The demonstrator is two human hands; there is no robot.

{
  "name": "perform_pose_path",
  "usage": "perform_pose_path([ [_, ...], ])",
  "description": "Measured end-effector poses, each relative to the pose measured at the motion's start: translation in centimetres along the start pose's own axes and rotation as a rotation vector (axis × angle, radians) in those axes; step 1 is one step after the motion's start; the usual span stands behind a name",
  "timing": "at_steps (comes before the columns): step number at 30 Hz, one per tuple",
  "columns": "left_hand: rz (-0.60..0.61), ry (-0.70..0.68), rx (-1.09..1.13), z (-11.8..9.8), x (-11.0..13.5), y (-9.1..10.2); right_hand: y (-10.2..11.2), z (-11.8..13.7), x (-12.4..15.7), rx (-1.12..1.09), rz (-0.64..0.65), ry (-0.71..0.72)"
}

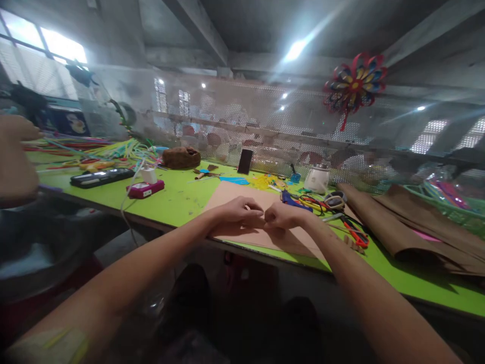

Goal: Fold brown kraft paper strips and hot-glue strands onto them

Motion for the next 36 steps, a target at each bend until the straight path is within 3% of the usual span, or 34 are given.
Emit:
perform_pose_path([
  [3, 0.063, -0.138, -0.167, -0.6, 0.1, -1.1, -0.2, 0.0, -0.1, 0.0, -0.006, -0.008],
  [5, 0.028, -0.157, -0.243, -0.3, -0.2, -1.2, -0.1, 0.0, 0.1, 0.024, -0.024, -0.009],
  [9, 0.015, -0.126, -0.227, 0.6, -1.0, -1.4, 0.2, 0.1, 0.5, 0.074, -0.068, -0.008],
  [14, 0.082, -0.066, -0.186, 0.9, -1.3, -1.7, 0.0, -0.1, 1.2, -0.045, -0.119, 0.006],
  [18, 0.109, -0.031, -0.271, 0.5, -1.6, -2.0, -0.2, -0.6, 2.2, -0.055, -0.27, -0.013],
  [23, 0.166, -0.097, -0.445, -0.7, -1.9, -3.0, -0.5, -0.4, 3.0, -0.026, -0.392, 0.0],
  [28, 0.148, -0.168, -0.489, -1.1, -1.8, -3.1, -0.2, 0.0, 2.7, 0.002, -0.393, 0.025],
  [36, 0.137, -0.169, -0.433, -0.1, -1.5, -2.7, -0.1, 0.1, 2.5, 0.101, -0.335, 0.074],
])
Point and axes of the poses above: each hand's wrist, its own x-axis away from the middle knuckle, its own y-axis out of the back of the hand, z = x × y, the point moved 8 cm from there along -x, towards the middle knuckle, and after that the axes turned 9 degrees about -z, right-handed, at the moved point
